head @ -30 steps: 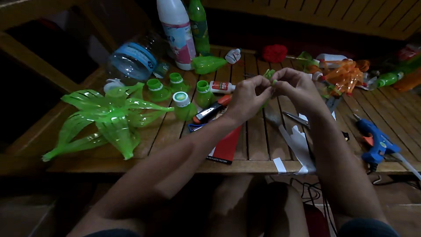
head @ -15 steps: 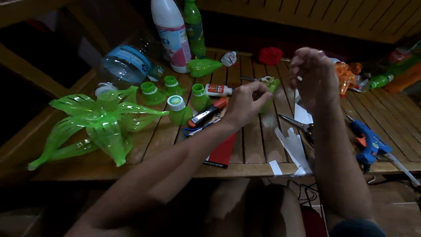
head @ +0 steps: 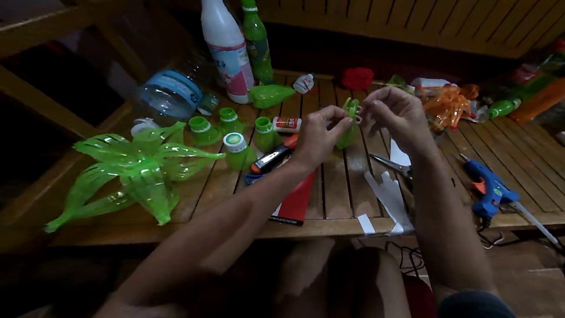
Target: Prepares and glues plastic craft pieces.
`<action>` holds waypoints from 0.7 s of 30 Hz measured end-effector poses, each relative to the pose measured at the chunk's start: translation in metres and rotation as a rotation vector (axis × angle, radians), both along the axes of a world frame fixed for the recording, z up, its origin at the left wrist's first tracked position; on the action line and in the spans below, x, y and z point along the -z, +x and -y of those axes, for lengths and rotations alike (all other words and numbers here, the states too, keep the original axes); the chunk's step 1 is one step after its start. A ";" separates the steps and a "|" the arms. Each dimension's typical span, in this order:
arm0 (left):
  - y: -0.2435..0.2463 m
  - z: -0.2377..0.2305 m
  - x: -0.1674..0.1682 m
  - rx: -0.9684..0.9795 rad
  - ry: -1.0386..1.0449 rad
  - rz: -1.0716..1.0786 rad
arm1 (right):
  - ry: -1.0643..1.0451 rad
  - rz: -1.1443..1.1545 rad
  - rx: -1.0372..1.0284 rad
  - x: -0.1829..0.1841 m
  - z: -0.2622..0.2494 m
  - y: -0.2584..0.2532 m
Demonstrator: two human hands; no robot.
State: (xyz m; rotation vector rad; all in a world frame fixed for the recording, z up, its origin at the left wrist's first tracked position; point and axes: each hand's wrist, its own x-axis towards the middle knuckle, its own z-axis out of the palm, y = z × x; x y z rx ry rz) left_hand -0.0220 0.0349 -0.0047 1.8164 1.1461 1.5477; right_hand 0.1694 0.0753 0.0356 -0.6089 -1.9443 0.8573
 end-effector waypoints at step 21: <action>-0.010 0.000 -0.013 0.057 -0.094 0.074 | -0.175 0.041 -0.014 0.005 0.002 -0.009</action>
